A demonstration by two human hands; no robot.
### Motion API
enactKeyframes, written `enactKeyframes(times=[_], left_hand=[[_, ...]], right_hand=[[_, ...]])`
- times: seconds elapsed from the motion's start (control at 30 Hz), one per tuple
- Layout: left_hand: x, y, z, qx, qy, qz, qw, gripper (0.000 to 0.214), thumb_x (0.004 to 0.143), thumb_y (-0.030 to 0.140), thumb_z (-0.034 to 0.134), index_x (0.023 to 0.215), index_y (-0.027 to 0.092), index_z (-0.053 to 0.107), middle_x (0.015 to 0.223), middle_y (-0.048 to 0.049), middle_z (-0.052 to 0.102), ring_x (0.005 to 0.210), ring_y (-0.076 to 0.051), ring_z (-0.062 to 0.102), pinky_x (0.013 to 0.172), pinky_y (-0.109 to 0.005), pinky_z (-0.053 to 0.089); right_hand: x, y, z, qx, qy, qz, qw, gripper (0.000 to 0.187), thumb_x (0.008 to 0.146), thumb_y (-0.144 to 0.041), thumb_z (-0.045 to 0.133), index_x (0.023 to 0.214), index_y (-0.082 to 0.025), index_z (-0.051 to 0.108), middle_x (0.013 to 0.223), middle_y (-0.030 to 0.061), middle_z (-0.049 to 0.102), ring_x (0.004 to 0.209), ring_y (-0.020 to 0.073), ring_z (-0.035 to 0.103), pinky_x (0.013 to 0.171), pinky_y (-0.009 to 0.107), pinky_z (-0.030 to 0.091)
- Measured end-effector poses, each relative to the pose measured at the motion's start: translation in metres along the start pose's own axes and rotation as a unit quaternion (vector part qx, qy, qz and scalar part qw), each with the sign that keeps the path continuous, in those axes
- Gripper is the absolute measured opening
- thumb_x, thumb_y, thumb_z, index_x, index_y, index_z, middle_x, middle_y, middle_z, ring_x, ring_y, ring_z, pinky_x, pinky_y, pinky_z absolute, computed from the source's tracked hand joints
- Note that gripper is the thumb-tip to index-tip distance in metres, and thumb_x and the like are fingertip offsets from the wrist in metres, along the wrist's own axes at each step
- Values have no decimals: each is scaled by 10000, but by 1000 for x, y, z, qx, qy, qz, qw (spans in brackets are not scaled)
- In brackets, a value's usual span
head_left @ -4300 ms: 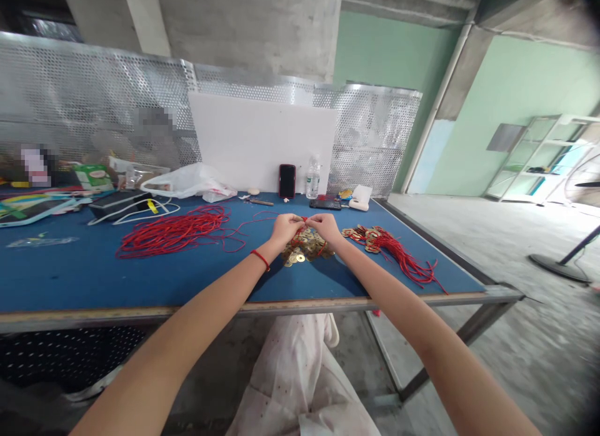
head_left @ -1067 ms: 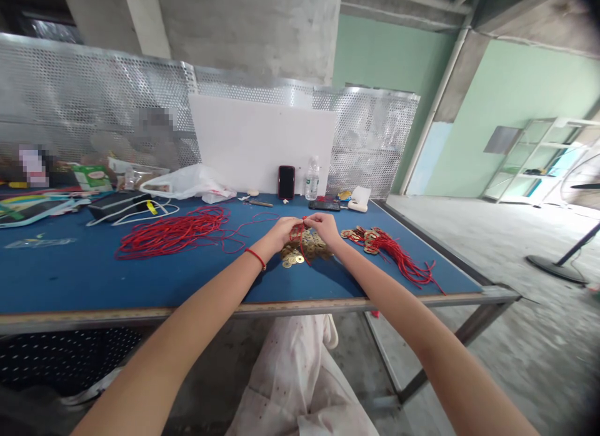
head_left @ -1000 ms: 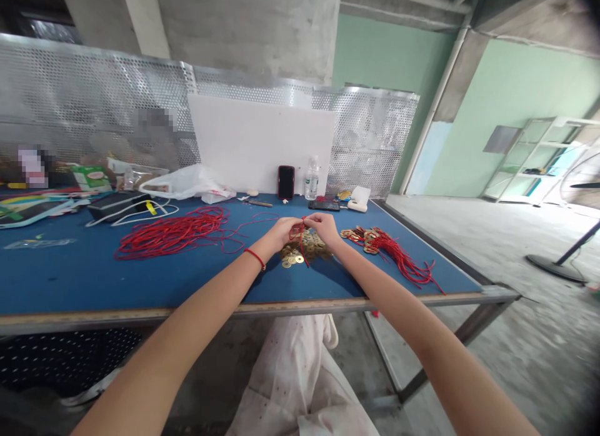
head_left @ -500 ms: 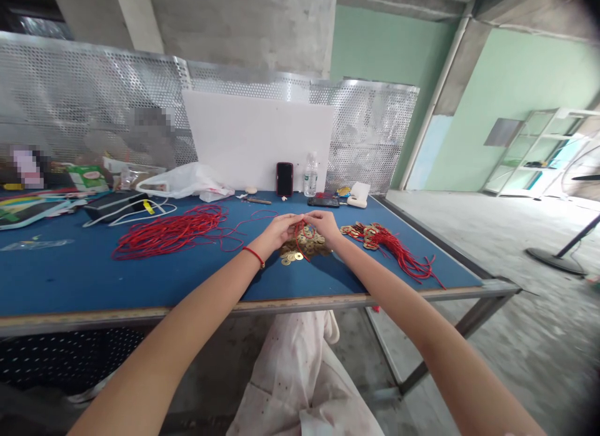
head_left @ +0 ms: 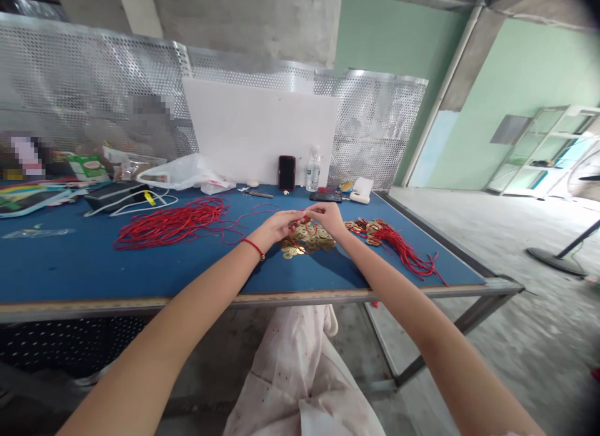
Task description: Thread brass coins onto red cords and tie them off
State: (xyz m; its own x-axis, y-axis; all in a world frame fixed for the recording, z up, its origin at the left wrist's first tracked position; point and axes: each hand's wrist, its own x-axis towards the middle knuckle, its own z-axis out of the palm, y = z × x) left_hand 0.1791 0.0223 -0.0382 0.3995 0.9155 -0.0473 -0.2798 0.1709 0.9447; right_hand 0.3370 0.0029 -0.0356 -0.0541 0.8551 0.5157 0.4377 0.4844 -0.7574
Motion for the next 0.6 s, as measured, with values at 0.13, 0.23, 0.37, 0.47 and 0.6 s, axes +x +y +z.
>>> enactKeyframes(times=[0.13, 0.23, 0.37, 0.47, 0.6], left_hand=[[-1, 1, 2, -22, 50, 35, 998, 170, 575, 132, 814, 658, 108, 666, 561, -11, 594, 459, -53, 491, 418, -174, 314], [-3, 1, 2, -44, 70, 53, 995, 194, 556, 133, 817, 672, 113, 663, 595, -11, 608, 475, -53, 493, 434, -182, 320], [-4, 0, 2, -38, 86, 58, 994, 187, 564, 162, 801, 631, 118, 632, 557, 1, 579, 452, -50, 467, 416, -191, 285], [-4, -1, 5, -9, 94, 48, 994, 201, 574, 173, 782, 572, 132, 585, 482, 24, 512, 406, -48, 428, 388, -192, 245], [-6, -2, 8, 16, 91, 56, 994, 242, 573, 189, 778, 538, 138, 544, 424, 51, 434, 349, -28, 337, 354, -182, 171]], right_hand=[[-6, -10, 0, -113, 50, -19, 992, 192, 755, -324, 606, 753, -168, 718, 616, 4, 613, 575, 123, 482, 551, 245, 311], [-12, -15, 4, -203, 84, -43, 975, 199, 809, -329, 557, 793, -187, 696, 699, 19, 628, 627, 137, 508, 582, 252, 318], [-17, -16, 10, -281, 57, -126, 950, 195, 863, -335, 520, 845, -206, 665, 830, 32, 624, 719, 152, 530, 641, 262, 334], [-18, -15, 13, -313, 20, -160, 936, 193, 876, -326, 516, 811, -198, 645, 842, 47, 613, 794, 173, 530, 673, 268, 341], [-16, -14, 13, -303, 9, -166, 939, 170, 856, -314, 549, 768, -189, 624, 826, 52, 607, 855, 185, 512, 726, 271, 357]])
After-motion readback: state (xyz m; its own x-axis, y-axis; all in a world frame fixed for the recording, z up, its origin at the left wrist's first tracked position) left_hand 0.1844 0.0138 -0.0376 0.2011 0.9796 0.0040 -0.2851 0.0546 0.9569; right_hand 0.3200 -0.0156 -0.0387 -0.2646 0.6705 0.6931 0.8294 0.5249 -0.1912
